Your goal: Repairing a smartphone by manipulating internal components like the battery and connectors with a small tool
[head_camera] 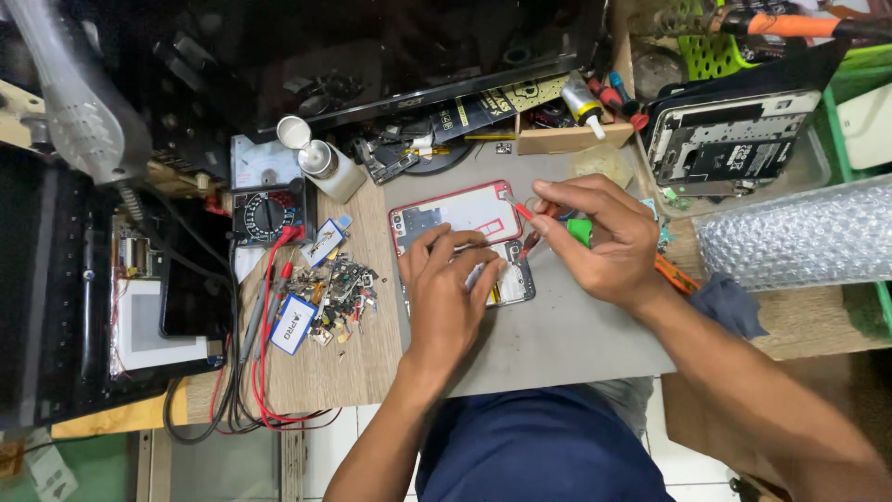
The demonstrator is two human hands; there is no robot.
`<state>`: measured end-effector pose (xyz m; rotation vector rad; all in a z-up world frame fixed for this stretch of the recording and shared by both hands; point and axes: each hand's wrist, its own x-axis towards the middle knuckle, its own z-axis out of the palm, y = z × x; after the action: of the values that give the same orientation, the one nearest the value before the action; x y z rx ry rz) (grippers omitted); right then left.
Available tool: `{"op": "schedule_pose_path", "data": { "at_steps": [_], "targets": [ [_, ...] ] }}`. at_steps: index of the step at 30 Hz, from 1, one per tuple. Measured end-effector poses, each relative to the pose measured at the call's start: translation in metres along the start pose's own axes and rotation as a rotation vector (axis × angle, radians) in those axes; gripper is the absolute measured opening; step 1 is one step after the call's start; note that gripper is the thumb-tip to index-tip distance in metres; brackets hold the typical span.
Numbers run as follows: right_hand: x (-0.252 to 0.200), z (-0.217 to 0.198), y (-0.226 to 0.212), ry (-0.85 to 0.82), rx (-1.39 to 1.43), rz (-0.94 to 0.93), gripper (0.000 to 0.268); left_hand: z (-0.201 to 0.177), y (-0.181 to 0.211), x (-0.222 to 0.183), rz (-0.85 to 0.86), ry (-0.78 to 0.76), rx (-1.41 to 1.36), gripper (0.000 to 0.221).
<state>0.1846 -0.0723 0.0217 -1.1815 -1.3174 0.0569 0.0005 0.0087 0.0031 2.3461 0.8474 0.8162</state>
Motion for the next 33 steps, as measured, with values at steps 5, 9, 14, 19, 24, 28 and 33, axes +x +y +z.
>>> {"op": "schedule_pose_path", "data": {
  "at_steps": [5,9,14,19,24,28,33],
  "targets": [
    [0.000,0.003,0.004,-0.040,0.045,-0.037,0.027,0.007,-0.011,0.004,-0.009,0.089,0.042,0.007],
    [0.000,0.007,0.003,-0.045,0.059,-0.069,0.024,0.009,-0.007,0.008,-0.012,0.134,0.053,0.017],
    [0.000,0.006,0.001,-0.075,0.054,-0.057,0.024,0.005,-0.010,-0.001,-0.001,0.137,0.058,0.022],
    [0.000,0.007,0.000,-0.084,0.069,-0.062,0.025,-0.008,0.001,-0.019,0.064,0.042,-0.003,0.015],
    [0.003,0.007,-0.009,-0.101,0.036,-0.098,0.029,0.001,-0.003,-0.034,0.174,0.000,0.028,0.024],
    [-0.004,0.004,-0.026,-0.076,-0.062,-0.171,0.025,0.001,-0.007,-0.036,0.186,-0.012,0.040,0.029],
    [-0.033,-0.004,-0.020,-0.029,-0.131,-0.190,0.026,0.001,-0.008,-0.036,0.150,-0.068,0.027,0.036]
  ]
}}
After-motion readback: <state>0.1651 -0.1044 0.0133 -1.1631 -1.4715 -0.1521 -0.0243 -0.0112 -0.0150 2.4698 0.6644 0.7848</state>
